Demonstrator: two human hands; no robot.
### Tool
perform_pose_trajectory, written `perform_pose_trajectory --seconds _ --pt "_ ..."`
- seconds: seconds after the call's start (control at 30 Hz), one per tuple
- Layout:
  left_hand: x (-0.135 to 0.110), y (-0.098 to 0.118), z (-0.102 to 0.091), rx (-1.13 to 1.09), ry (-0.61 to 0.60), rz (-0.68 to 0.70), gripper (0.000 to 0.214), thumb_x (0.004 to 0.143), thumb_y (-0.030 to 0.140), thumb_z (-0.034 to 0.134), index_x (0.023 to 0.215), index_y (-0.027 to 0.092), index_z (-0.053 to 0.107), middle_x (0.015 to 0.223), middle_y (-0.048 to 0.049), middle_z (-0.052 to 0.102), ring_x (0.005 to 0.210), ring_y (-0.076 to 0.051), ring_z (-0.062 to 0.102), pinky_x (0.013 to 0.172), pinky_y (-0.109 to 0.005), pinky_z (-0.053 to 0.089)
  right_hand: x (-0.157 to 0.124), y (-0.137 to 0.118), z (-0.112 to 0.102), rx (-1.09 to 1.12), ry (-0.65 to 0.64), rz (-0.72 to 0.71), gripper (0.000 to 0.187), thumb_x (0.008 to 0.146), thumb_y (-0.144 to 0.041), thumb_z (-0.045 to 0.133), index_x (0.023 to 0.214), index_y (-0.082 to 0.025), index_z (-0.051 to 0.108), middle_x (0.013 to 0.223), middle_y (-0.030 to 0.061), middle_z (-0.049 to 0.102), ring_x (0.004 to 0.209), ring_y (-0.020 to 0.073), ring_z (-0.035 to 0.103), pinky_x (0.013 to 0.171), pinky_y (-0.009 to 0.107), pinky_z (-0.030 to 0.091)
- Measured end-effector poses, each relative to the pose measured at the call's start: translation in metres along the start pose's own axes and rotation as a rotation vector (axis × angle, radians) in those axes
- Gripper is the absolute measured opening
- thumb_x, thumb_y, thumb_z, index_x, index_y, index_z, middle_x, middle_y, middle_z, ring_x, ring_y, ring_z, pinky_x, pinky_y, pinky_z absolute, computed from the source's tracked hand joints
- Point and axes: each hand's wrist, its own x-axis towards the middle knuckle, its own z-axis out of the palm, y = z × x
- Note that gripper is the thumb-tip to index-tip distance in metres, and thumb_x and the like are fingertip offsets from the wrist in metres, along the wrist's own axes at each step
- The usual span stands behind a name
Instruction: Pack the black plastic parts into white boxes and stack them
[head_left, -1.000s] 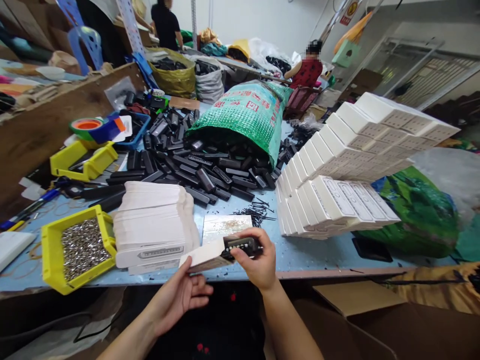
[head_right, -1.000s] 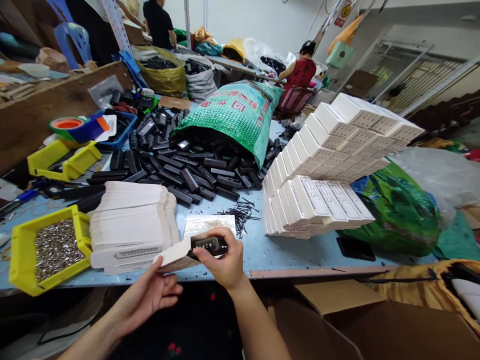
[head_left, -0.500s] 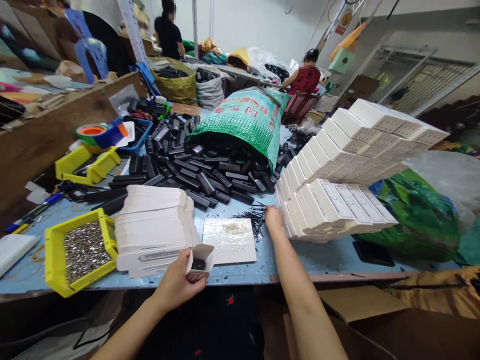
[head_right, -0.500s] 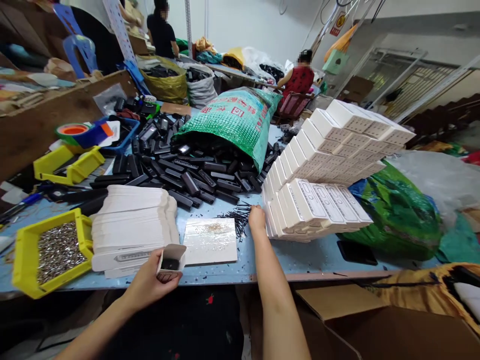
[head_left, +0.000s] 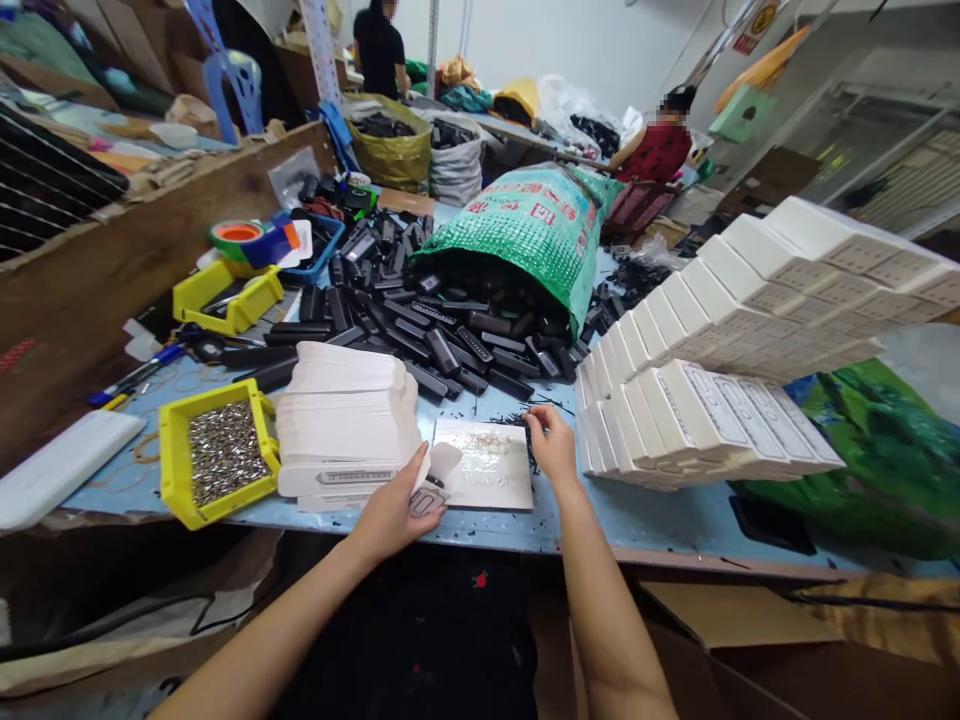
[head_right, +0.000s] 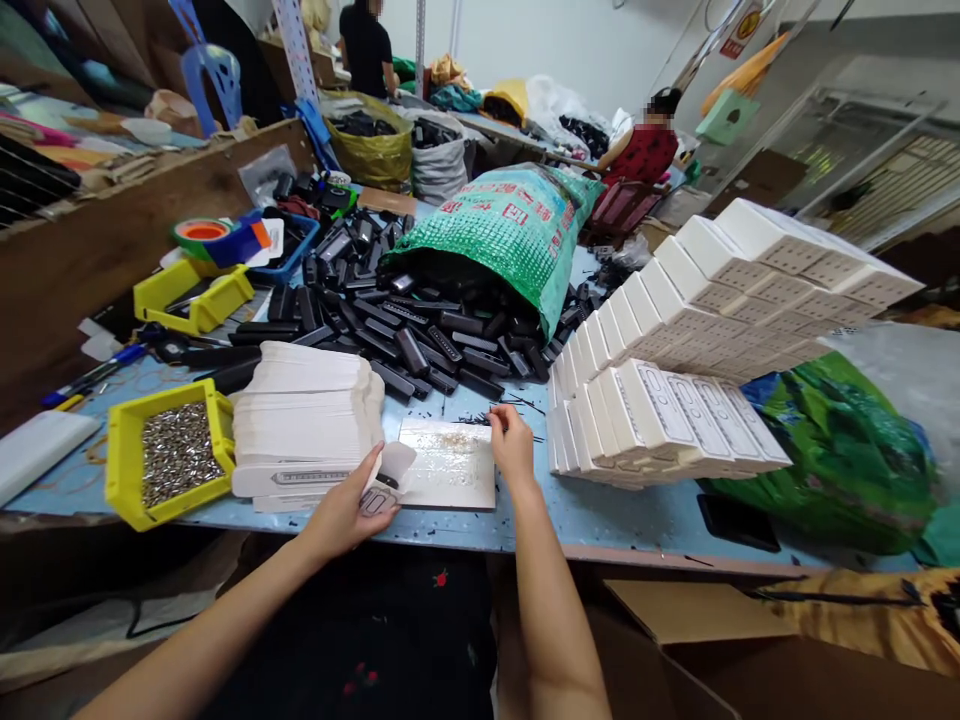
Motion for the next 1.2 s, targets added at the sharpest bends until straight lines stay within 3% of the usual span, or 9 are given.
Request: perform_pose_trajectory --seconds 0.1,0.23,0.33,0.43,0.6,0.73,0.93,1.07,1.2 --pt "-0.002 -0.004 0.003 -0.005 -0.005 -0.025 0.089 0.077 0.038 0.062 0.149 0.019 0.014 0.134 -0.0156 0.055 0.109 -0.032 0.063 0.088 -0.041 0.051 -0.042 -0.042 0.013 0.463 -0.019 -0.069 0.031 0.089 -0.033 0.052 0.118 -0.02 0.053 0.089 0.0049 0.068 0.078 0.0173 0.065 0.075 0.032 0.053" --pt "-0.003 -0.009 0.004 -0.048 0.017 -0.016 0.079 0.078 0.037 0.061 0.145 0.021 0.022 0.13 -0.014 0.057 0.104 -0.03 0.065 0.086 -0.041 0.052 -0.08 -0.074 0.03 0.345 -0.132 -0.259 0.011 0.085 -0.027 0.061 0.091 -0.023 0.068 0.082 0.0044 0.069 0.082 0.0195 0.062 0.083 0.038 0.049" --pt "-0.001 -0.011 0.003 -0.067 0.025 0.08 0.054 0.081 0.034 0.058 0.131 0.023 0.041 0.127 -0.0105 0.058 0.111 -0.026 0.061 0.091 -0.038 0.049 -0.084 -0.07 0.04 0.351 -0.16 -0.287 0.009 0.083 -0.03 0.064 0.085 -0.023 0.07 0.088 0.0053 0.069 0.089 0.0215 0.059 0.088 0.04 0.047" --pt "0.003 -0.01 0.002 -0.057 -0.004 0.119 0.038 0.079 0.034 0.058 0.114 0.022 0.051 0.11 -0.0078 0.062 0.097 -0.024 0.064 0.083 -0.035 0.051 -0.084 -0.061 0.054 0.617 -0.165 -0.054 0.033 0.086 -0.041 0.06 0.113 -0.024 0.064 0.105 0.0073 0.067 0.092 0.0203 0.062 0.082 0.036 0.052" --pt "0.01 0.0 0.0 -0.088 -0.073 0.003 0.099 0.069 0.03 0.067 0.147 0.013 0.009 0.097 -0.0101 0.068 0.079 -0.026 0.068 0.071 -0.037 0.052 -0.09 -0.06 0.068 0.808 -0.332 -0.091 0.044 0.084 -0.055 0.057 0.111 -0.022 0.068 0.112 0.0085 0.068 0.106 0.0231 0.063 0.093 0.037 0.049" --pt "0.012 0.004 -0.002 -0.096 -0.111 -0.028 0.103 0.071 0.029 0.064 0.149 0.015 -0.001 0.094 -0.0089 0.07 0.078 -0.027 0.069 0.071 -0.037 0.052 -0.082 -0.059 0.06 0.707 -0.39 -0.251 0.038 0.082 -0.054 0.06 0.102 -0.024 0.072 0.116 0.0074 0.068 0.111 0.0243 0.061 0.099 0.039 0.046" --pt "0.004 -0.014 0.013 -0.167 0.121 0.147 0.069 0.072 0.037 0.068 0.131 0.019 0.037 0.115 -0.014 0.063 0.098 -0.027 0.065 0.086 -0.04 0.05 -0.072 -0.037 0.065 0.954 -0.258 0.271 0.046 0.082 -0.058 0.057 0.104 -0.019 0.066 0.085 0.0061 0.071 0.074 0.0178 0.068 0.071 0.032 0.057" --pt "0.002 -0.019 0.018 -0.145 0.126 0.137 0.038 0.075 0.035 0.065 0.107 0.021 0.051 0.103 -0.0081 0.064 0.092 -0.023 0.065 0.082 -0.037 0.051 -0.083 -0.037 0.079 0.966 -0.347 0.164 0.042 0.077 -0.052 0.064 0.106 -0.021 0.064 0.096 0.0054 0.07 0.086 0.0195 0.067 0.078 0.031 0.056" --pt "0.009 -0.015 0.013 -0.136 0.028 0.105 0.068 0.07 0.035 0.067 0.129 0.018 0.037 0.113 -0.0139 0.062 0.089 -0.025 0.067 0.079 -0.04 0.052 -0.089 -0.047 0.077 0.853 -0.307 0.002 0.041 0.086 -0.047 0.053 0.116 -0.021 0.064 0.115 0.0079 0.066 0.107 0.0228 0.062 0.094 0.036 0.05"
